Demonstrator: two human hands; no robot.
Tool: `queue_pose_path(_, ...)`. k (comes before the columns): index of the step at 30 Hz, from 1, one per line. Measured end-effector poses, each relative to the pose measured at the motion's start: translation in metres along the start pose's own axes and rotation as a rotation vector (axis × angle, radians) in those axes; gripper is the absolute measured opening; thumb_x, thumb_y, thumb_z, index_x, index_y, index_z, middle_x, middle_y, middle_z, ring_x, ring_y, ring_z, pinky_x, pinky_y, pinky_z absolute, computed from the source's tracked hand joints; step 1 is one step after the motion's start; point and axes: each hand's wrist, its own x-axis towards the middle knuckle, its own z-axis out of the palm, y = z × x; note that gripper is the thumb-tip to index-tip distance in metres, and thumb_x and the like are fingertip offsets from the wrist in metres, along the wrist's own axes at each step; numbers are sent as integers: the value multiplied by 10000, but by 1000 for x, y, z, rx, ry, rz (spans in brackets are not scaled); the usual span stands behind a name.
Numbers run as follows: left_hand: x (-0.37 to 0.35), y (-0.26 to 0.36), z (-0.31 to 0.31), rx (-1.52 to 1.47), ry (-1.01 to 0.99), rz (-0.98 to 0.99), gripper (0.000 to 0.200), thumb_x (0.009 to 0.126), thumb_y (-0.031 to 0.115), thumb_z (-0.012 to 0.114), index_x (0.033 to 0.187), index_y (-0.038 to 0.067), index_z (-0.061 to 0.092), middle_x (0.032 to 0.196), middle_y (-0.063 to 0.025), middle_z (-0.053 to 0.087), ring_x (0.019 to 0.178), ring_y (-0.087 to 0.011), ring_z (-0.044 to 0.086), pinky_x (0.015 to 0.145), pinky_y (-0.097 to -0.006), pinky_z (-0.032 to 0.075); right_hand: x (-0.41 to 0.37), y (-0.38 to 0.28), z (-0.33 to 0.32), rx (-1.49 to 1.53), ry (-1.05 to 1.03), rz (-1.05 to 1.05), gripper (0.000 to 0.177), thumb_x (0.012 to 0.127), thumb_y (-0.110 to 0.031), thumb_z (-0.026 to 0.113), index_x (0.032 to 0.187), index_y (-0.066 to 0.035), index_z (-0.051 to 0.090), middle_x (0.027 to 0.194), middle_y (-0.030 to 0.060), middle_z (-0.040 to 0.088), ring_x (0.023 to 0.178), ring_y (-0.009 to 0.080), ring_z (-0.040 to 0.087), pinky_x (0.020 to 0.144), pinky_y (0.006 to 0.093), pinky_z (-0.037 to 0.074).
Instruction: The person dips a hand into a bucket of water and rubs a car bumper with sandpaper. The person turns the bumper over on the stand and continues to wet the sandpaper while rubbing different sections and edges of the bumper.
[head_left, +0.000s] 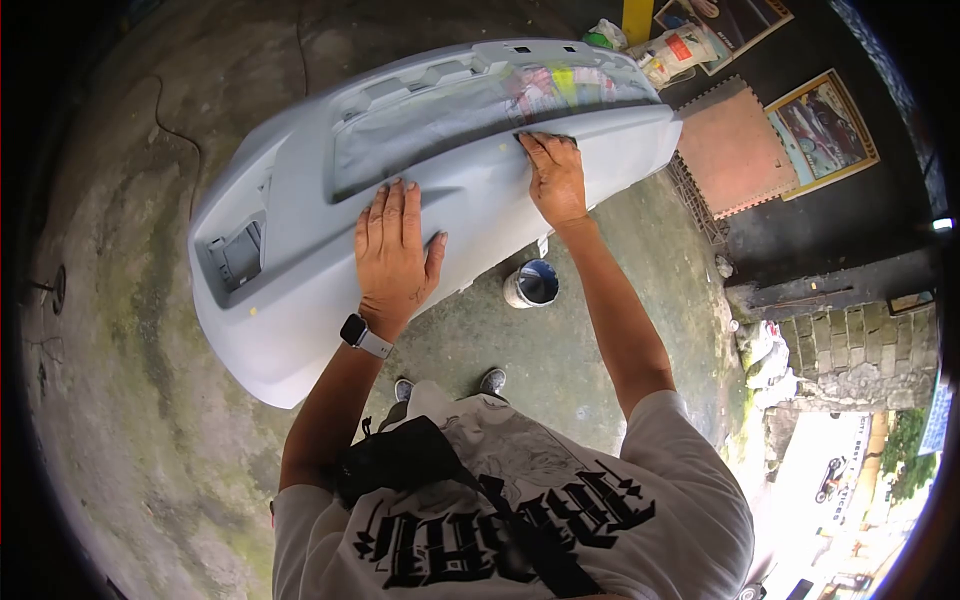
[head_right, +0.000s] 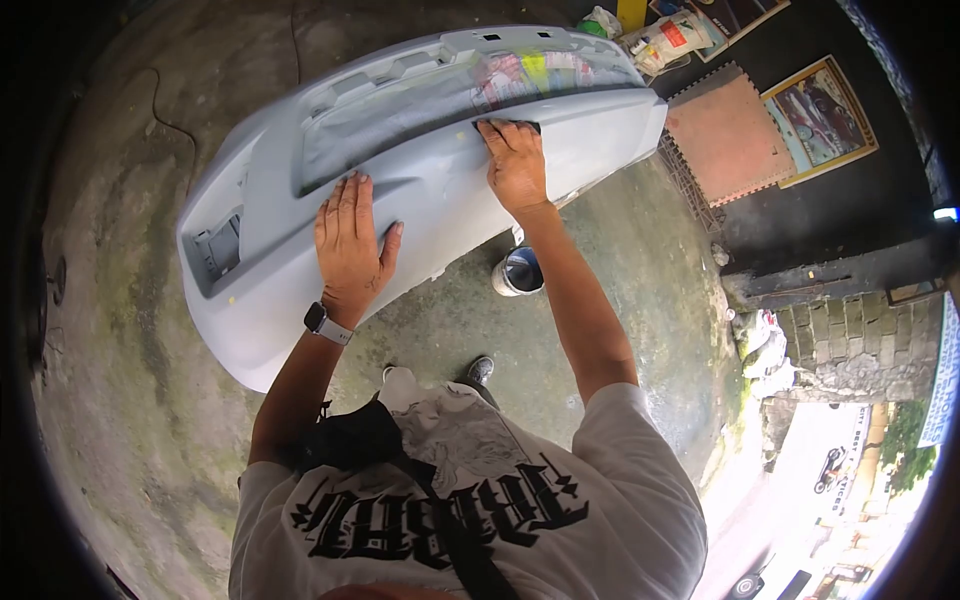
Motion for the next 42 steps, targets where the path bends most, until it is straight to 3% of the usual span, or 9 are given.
queue_pose_path(4, 2, 2, -3, 1, -8, -10, 711, 922, 328, 645, 1492, -20, 401, 1476, -205, 488, 1367, -367, 457, 1136, -512, 325, 0, -31, 9, 3, -13, -132, 531, 731, 11, 602, 1250, -79, 674, 1223, 83, 632, 1086, 297, 581, 1037, 479, 425)
queue_pose_path(6, 2, 4, -2, 5, -22, -11, 710, 921, 324, 647, 1492, -20, 402, 1475, -205, 488, 1367, -367, 457, 1135, -512, 325, 5, -36, 13, 63, 62, -193, 517, 727, -5, 590, 1231, -76, 684, 1203, 88, 650, 1093, 279, 595, 1071, 494, 408)
queue_pose_path(10, 1, 1, -1, -2, -6, -3, 714, 913, 316, 655, 1490, -21, 404, 1469, -204, 496, 1362, -368, 464, 1130, -513, 330, 7, -6, 6, -65, 0, -137, 505, 721, -4, 601, 1212, -77, 694, 1166, 94, 663, 1095, 275, 605, 1091, 495, 398)
queue_pose_path(16, 2, 1, -2, -6, -10, -2, 712, 912, 317, 655, 1487, -23, 409, 1460, -204, 504, 1359, -368, 469, 1130, -514, 333, 9, -40, -2, 31, 12, -217, 489, 739, 17, 591, 1206, -83, 695, 1158, 70, 669, 1080, 251, 619, 1108, 475, 388)
queue_pose_path(21, 2, -1, -2, 3, -7, -11, 709, 916, 321, 646, 1488, -24, 407, 1459, -204, 505, 1359, -370, 468, 1129, -520, 332, 10, -8, 1, -85, 21, -103, 465, 749, 5, 599, 1193, -84, 701, 1151, 58, 659, 1103, 226, 614, 1122, 463, 369)
queue_pose_path(25, 2, 0, -1, -9, -2, -3, 708, 921, 326, 643, 1488, -26, 406, 1461, -206, 502, 1358, -373, 467, 1130, -523, 330, 7, -35, 1, -33, 12, -167, 511, 716, -2, 623, 1216, -88, 688, 1184, 54, 658, 1129, 226, 606, 1127, 465, 362)
queue_pose_path(32, 1, 0, -1, -3, -7, -6, 702, 920, 323, 645, 1485, -23, 411, 1460, -208, 500, 1355, -369, 468, 1127, -527, 333, 10, -12, -2, -118, -55, -131, 513, 713, -38, 633, 1220, -99, 685, 1192, 29, 653, 1155, 212, 594, 1138, 472, 338)
queue_pose_path(36, 0, 2, -2, -6, -12, 6, 706, 917, 326, 648, 1484, -22, 412, 1460, -209, 500, 1355, -367, 469, 1126, -527, 336, 11, -21, 0, -79, 18, -254, 500, 720, -33, 621, 1213, -92, 688, 1166, 42, 649, 1125, 226, 597, 1119, 468, 352)
queue_pose_path(42, 0, -1, 0, -1, 4, 0, 717, 912, 331, 651, 1487, -21, 408, 1460, -208, 501, 1357, -368, 468, 1127, -524, 336, 8, -25, 2, -59, 8, -93, 487, 735, 14, 603, 1199, -95, 703, 1177, 54, 660, 1129, 241, 608, 1106, 481, 368)
